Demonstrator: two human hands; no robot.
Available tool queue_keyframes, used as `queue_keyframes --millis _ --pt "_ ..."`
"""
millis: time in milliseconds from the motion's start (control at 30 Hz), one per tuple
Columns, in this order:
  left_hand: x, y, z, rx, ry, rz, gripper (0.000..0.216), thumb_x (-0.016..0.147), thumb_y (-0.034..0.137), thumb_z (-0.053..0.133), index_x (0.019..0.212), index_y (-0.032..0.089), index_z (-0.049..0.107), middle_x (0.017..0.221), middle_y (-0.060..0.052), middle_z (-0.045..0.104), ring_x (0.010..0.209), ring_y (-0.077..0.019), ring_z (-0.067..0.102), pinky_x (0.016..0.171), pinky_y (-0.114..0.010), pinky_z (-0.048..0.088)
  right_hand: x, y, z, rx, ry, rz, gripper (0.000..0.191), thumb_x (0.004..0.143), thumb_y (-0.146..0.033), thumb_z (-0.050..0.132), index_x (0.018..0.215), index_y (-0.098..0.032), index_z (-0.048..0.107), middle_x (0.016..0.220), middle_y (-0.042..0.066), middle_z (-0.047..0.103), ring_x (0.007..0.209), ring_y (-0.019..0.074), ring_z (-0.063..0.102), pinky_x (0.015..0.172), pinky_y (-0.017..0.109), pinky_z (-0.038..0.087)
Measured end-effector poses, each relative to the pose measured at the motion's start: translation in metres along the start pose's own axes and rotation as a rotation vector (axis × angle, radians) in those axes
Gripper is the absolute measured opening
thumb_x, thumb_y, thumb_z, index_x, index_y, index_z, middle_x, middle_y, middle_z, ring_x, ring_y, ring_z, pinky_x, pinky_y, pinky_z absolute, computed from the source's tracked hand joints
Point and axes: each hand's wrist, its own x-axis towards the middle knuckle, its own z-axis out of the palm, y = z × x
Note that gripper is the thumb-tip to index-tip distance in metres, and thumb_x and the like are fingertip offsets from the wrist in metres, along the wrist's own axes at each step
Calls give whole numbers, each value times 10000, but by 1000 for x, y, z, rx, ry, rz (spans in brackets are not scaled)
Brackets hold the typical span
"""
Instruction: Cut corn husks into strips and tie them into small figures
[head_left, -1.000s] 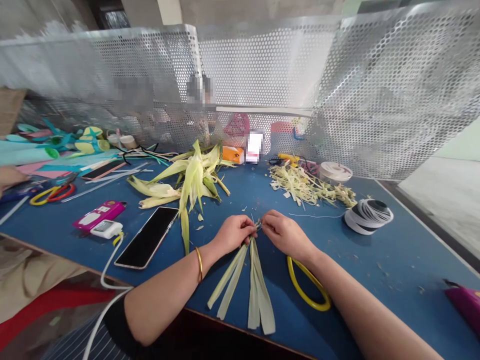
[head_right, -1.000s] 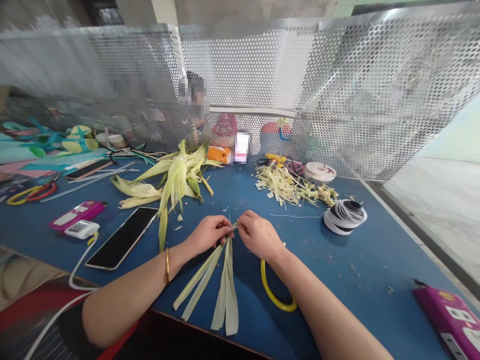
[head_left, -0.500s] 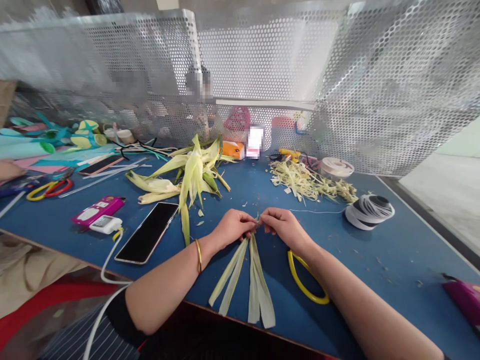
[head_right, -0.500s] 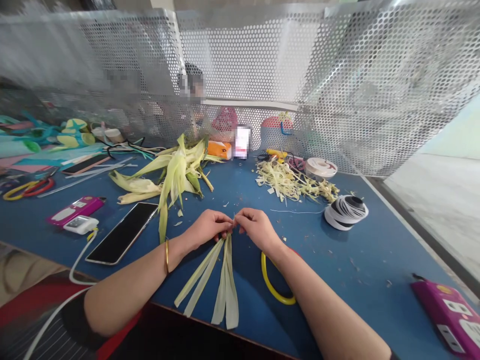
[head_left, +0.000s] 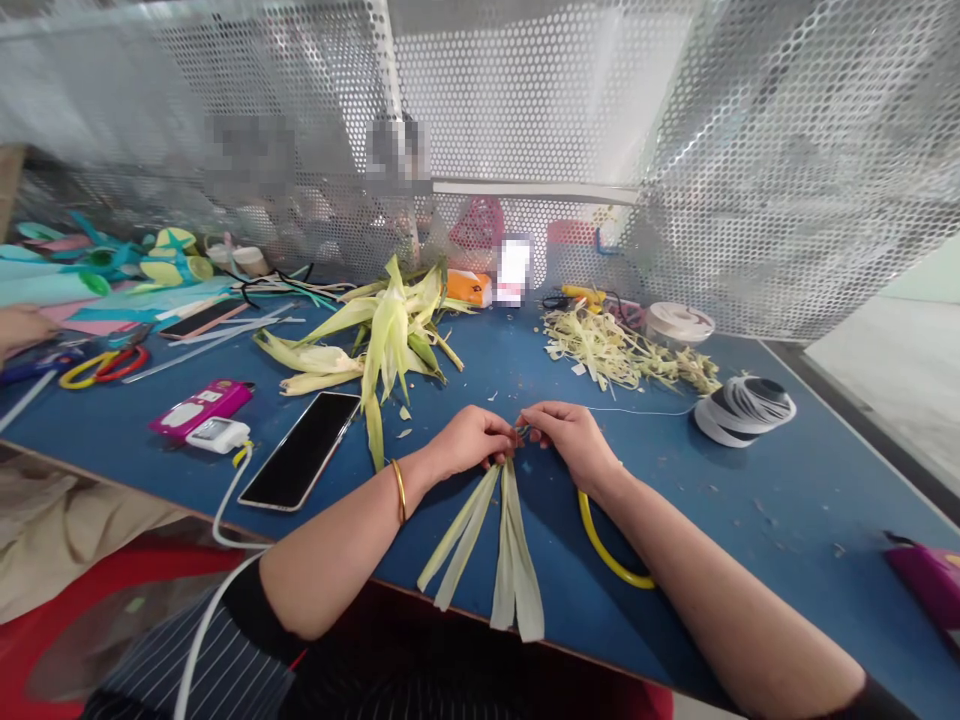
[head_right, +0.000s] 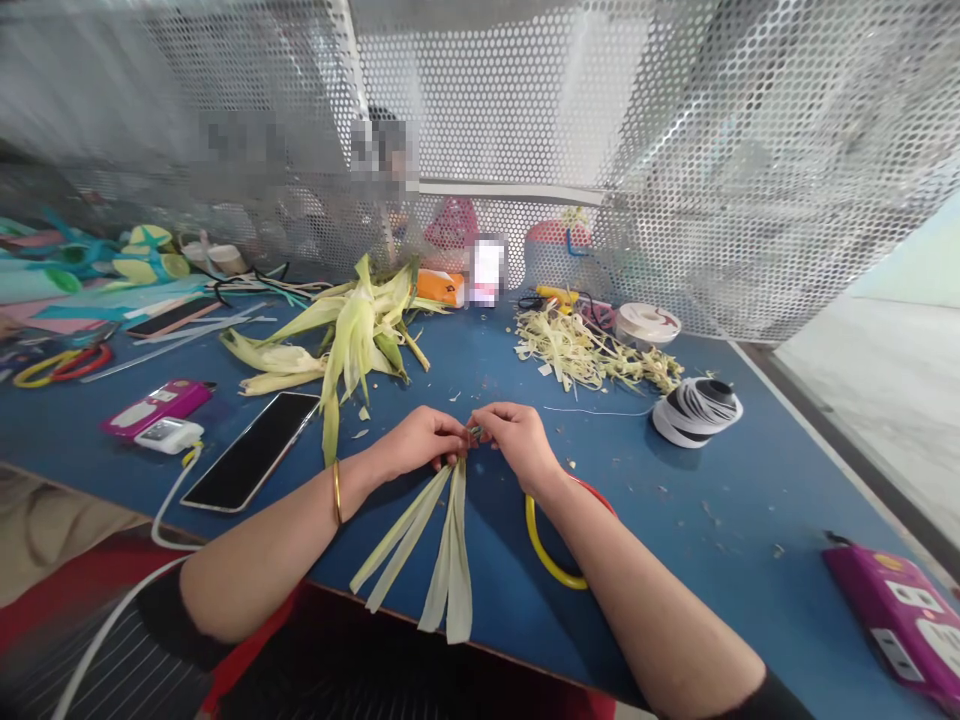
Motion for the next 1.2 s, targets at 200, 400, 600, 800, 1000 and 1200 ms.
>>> queue_keyframes --millis 200,400,600,800,1000,1200 --pt "3 -5 -2 -20 -56 24 94 765 199 656 791 142 727 679 -14 673 581 -96 593 502 -190 465 0 3 0 -3 15 -4 286 689 -425 680 695 -148 750 527 -8 568 528 113 478 509 245 374" --pt "1 0 2 -52 7 19 165 782 293 688 724 138 691 639 -8 647 558 -92 573 492 -193 449 0 0 -8 -122 -71 -167 457 759 -396 634 1163 -194 704 1016 62 715 602 113 578 562 259 446" --pt "-2 3 3 -112 25 3 182 814 307 667 750 137 689 643 -4 640 559 -81 566 491 -181 435 0 1 -24 -515 -45 -240 251 811 -415 617 838 -205 751 781 23 679 564 126 561 588 270 428" --pt "-2 6 4 -121 68 -18 198 849 280 624 727 134 676 674 -19 667 535 -74 565 446 -173 412 -5 5 -16 -757 -86 -345 169 813 -285 613 682 -213 692 685 1 624 609 135 548 577 245 371" --pt "-1 8 3 -135 141 -56 81 781 171 659 821 126 713 682 -21 676 506 -71 550 397 -170 375 -7 4 -16 -707 -118 -345 155 807 -272 605 677 -212 665 625 -15 600 579 127 521 559 231 356" --pt "-1 5 1 -144 144 -14 88 721 161 689 803 132 708 606 9 619 508 -73 533 406 -169 361 -10 2 -16 -696 -284 -307 144 792 -207 578 682 -223 670 672 -21 636 582 118 551 565 226 383"
